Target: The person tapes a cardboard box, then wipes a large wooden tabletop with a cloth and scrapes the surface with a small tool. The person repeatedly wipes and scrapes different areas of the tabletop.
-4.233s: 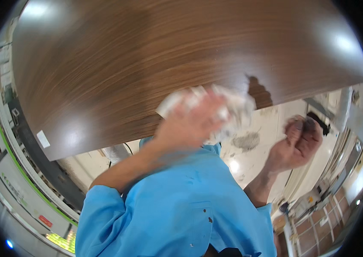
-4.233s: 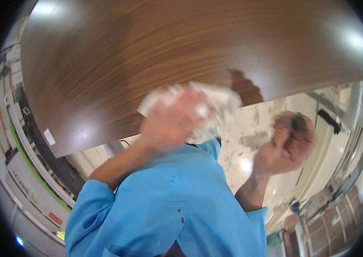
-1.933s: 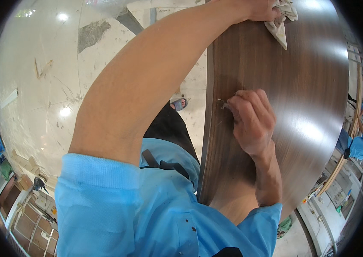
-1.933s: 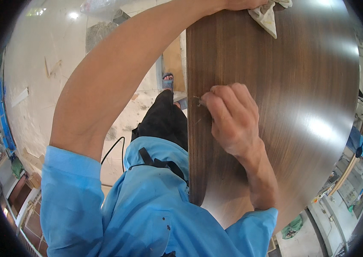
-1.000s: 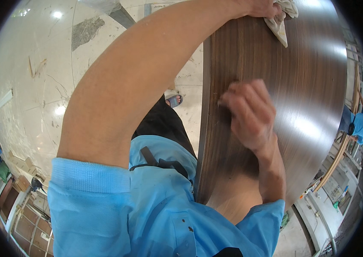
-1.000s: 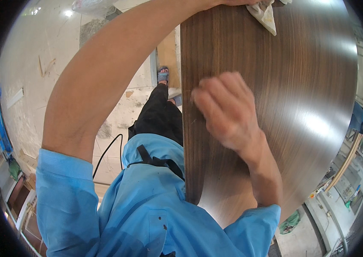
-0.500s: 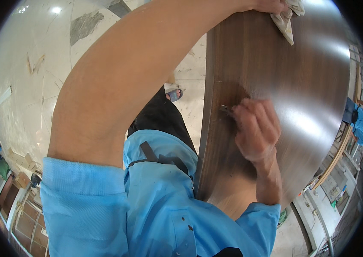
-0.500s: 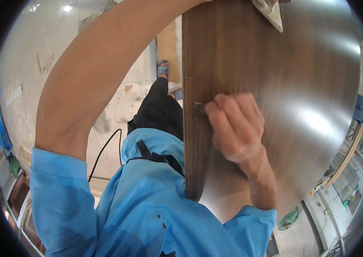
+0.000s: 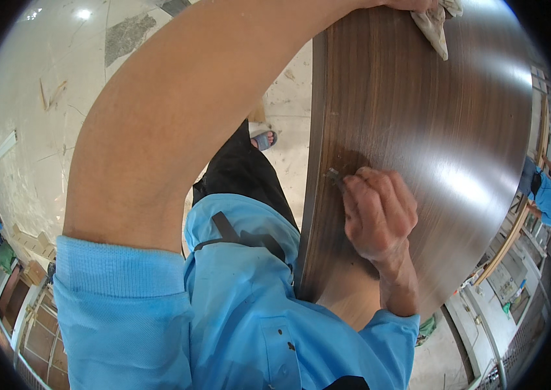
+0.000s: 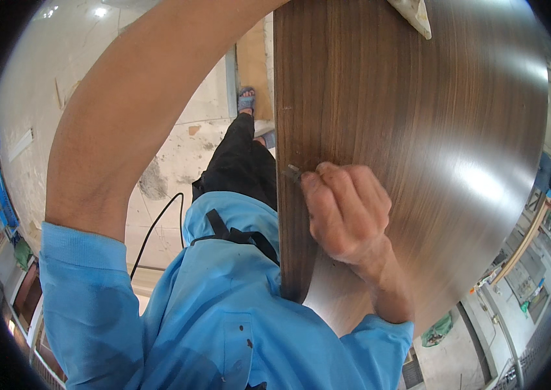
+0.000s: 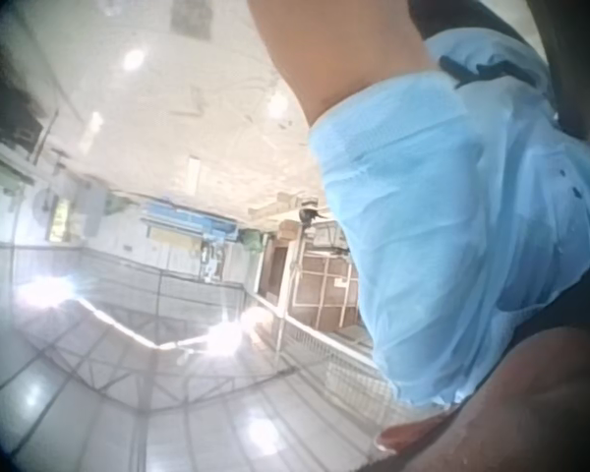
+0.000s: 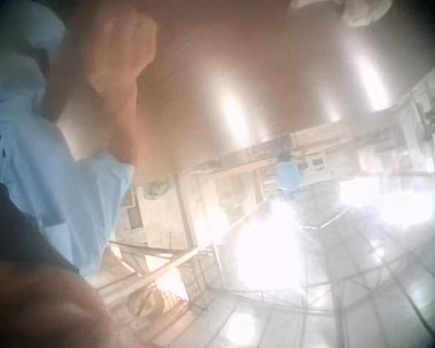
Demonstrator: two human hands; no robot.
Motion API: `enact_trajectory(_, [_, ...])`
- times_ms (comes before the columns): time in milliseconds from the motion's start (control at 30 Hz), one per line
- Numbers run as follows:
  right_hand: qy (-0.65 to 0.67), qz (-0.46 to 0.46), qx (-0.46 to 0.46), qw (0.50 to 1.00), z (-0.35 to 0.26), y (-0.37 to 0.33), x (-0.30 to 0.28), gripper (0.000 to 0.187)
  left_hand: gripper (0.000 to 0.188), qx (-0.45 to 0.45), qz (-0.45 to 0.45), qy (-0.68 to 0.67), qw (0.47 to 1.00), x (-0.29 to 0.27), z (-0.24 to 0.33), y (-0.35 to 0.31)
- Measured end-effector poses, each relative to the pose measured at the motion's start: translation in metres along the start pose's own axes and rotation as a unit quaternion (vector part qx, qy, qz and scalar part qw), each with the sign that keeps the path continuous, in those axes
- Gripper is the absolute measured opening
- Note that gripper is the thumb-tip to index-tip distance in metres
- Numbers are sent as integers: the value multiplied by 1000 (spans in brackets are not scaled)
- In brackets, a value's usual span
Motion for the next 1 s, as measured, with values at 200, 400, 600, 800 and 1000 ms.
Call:
enact_trajectory(200, [-14,-10,29,999,-2,-2,0,27,54,4,11,-10,1000,3,-3,1])
enact_trajectory(400, [-23,7,63,998,-4,-1,0,22,53,8,3,3,1000,3,0,-2])
enact_trajectory(600, [-6,2,60,998,-11,-7,0,17,52,15,-2,-3,1000,-3,4,-7])
enact_trajectory(800, [3,12,69,998,-17,-9,0,16,50,11,5,6,1000,-4,5,-8])
enact_trajectory(1000, [4,16,59,998,-24,-8,2,17,52,4,6,5,1000,-6,5,-8])
Point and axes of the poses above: each hand's wrist, its own y-axis towards the middle knuckle, its own x-axis out of the palm, z = x × y, the point moved 7 cm from there along y, towards the middle knuckle, and after that the axes turned 10 degrees about y, right-handed, at the moved point
